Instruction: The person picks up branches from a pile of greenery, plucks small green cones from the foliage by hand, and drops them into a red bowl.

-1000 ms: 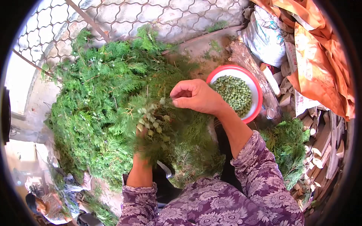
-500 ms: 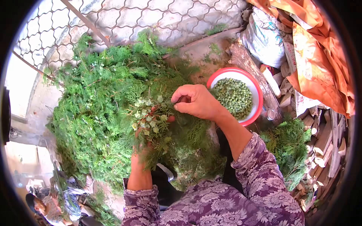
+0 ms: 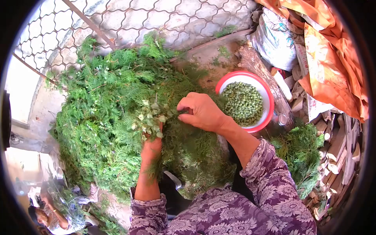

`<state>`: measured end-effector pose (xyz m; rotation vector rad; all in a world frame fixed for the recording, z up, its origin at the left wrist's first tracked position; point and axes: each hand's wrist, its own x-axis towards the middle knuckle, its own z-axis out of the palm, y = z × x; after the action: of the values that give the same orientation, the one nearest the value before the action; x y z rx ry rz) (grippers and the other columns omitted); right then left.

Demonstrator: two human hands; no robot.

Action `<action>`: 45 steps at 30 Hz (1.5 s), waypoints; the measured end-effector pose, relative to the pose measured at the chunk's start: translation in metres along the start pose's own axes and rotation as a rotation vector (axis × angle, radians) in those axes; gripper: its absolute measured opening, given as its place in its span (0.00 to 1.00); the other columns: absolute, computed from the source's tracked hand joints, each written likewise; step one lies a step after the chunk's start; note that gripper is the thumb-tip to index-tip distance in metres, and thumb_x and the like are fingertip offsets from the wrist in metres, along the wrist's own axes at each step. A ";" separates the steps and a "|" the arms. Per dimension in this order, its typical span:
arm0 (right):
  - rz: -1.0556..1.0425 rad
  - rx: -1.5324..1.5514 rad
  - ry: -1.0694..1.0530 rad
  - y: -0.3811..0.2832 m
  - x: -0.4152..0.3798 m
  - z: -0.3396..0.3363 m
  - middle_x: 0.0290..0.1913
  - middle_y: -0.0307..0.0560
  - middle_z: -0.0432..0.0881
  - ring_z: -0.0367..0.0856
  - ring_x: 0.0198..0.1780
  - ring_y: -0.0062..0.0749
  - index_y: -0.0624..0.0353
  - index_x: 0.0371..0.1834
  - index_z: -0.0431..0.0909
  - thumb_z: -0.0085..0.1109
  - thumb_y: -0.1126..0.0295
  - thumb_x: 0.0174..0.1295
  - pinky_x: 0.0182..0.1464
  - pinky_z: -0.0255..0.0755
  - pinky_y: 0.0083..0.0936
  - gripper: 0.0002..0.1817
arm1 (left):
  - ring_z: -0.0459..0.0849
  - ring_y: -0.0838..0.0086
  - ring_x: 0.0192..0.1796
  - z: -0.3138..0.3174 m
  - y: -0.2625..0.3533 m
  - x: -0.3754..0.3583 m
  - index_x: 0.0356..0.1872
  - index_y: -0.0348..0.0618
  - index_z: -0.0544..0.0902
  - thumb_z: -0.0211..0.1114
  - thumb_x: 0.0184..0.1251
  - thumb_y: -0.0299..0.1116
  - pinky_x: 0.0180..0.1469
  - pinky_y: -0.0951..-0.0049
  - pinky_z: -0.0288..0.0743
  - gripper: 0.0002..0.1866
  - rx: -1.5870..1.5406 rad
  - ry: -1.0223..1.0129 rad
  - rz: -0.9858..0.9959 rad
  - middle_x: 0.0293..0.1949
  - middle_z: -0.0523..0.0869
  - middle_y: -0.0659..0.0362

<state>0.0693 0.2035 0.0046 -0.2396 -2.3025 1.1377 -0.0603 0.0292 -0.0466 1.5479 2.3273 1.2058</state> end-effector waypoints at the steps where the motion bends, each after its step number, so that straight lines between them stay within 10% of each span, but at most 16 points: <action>1: 0.008 0.015 0.004 0.000 0.000 0.000 0.24 0.44 0.71 0.72 0.27 0.34 0.59 0.28 0.75 0.62 0.70 0.42 0.30 0.66 0.26 0.10 | 0.81 0.62 0.34 0.001 -0.008 -0.005 0.50 0.41 0.72 0.51 0.62 0.38 0.35 0.64 0.75 0.18 0.171 -0.012 0.100 0.36 0.81 0.51; 4: 0.032 0.044 0.014 -0.001 -0.001 0.002 0.25 0.44 0.72 0.73 0.26 0.30 0.59 0.30 0.75 0.63 0.71 0.43 0.28 0.66 0.23 0.11 | 0.82 0.56 0.33 -0.007 0.008 0.000 0.51 0.42 0.71 0.47 0.63 0.39 0.33 0.59 0.76 0.18 0.514 -0.036 0.300 0.36 0.81 0.47; 6: 0.099 0.172 0.002 -0.010 -0.001 0.001 0.25 0.43 0.73 0.74 0.26 0.27 0.60 0.30 0.76 0.64 0.71 0.43 0.27 0.66 0.22 0.11 | 0.68 0.61 0.59 -0.031 0.077 0.031 0.59 0.45 0.67 0.46 0.66 0.48 0.59 0.69 0.59 0.25 0.105 -0.324 -0.993 0.57 0.71 0.50; 9: 0.164 0.357 -0.065 -0.012 -0.001 -0.001 0.24 0.42 0.74 0.74 0.24 0.23 0.61 0.30 0.76 0.64 0.71 0.44 0.26 0.66 0.20 0.11 | 0.71 0.60 0.55 -0.009 0.026 0.007 0.58 0.42 0.67 0.48 0.66 0.46 0.57 0.68 0.60 0.24 -0.281 0.142 -0.493 0.53 0.74 0.49; 14: 0.051 0.274 -0.129 -0.006 -0.002 0.008 0.21 0.41 0.74 0.73 0.23 0.21 0.62 0.30 0.76 0.64 0.71 0.44 0.26 0.66 0.18 0.10 | 0.73 0.61 0.54 -0.008 0.026 0.010 0.57 0.38 0.66 0.45 0.62 0.27 0.57 0.66 0.61 0.20 -0.411 0.070 -0.697 0.53 0.75 0.51; 17: 0.083 0.118 -0.069 -0.005 -0.001 0.008 0.22 0.41 0.75 0.73 0.22 0.21 0.62 0.30 0.76 0.64 0.71 0.44 0.26 0.67 0.18 0.11 | 0.73 0.61 0.53 -0.007 0.028 0.004 0.57 0.39 0.67 0.46 0.59 0.21 0.57 0.69 0.62 0.22 -0.206 0.157 -0.548 0.54 0.73 0.51; 19: 0.128 0.203 -0.039 -0.008 -0.001 0.007 0.23 0.37 0.73 0.70 0.24 0.14 0.63 0.31 0.76 0.65 0.72 0.47 0.25 0.65 0.15 0.10 | 0.74 0.61 0.53 -0.009 0.030 0.001 0.58 0.40 0.66 0.47 0.58 0.21 0.56 0.68 0.64 0.23 0.507 -0.051 -0.262 0.53 0.74 0.50; 35: 0.358 0.556 -0.126 -0.007 0.003 0.016 0.24 0.36 0.75 0.71 0.22 0.14 0.64 0.32 0.72 0.61 0.71 0.53 0.24 0.66 0.14 0.09 | 0.73 0.75 0.47 0.012 0.031 0.008 0.49 0.39 0.74 0.62 0.60 0.34 0.50 0.74 0.66 0.18 -0.815 0.275 -0.564 0.46 0.77 0.61; 45: 0.552 0.773 -0.225 -0.009 0.005 0.010 0.26 0.39 0.77 0.77 0.23 0.21 0.61 0.33 0.73 0.59 0.69 0.54 0.23 0.69 0.16 0.09 | 0.72 0.73 0.49 0.008 0.033 0.012 0.51 0.38 0.72 0.65 0.57 0.37 0.54 0.73 0.62 0.23 -0.989 0.245 -0.639 0.47 0.76 0.59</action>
<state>0.0602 0.1930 0.0090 -0.4724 -1.8212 2.3306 -0.0380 0.0490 -0.0261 0.3204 1.5971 1.9180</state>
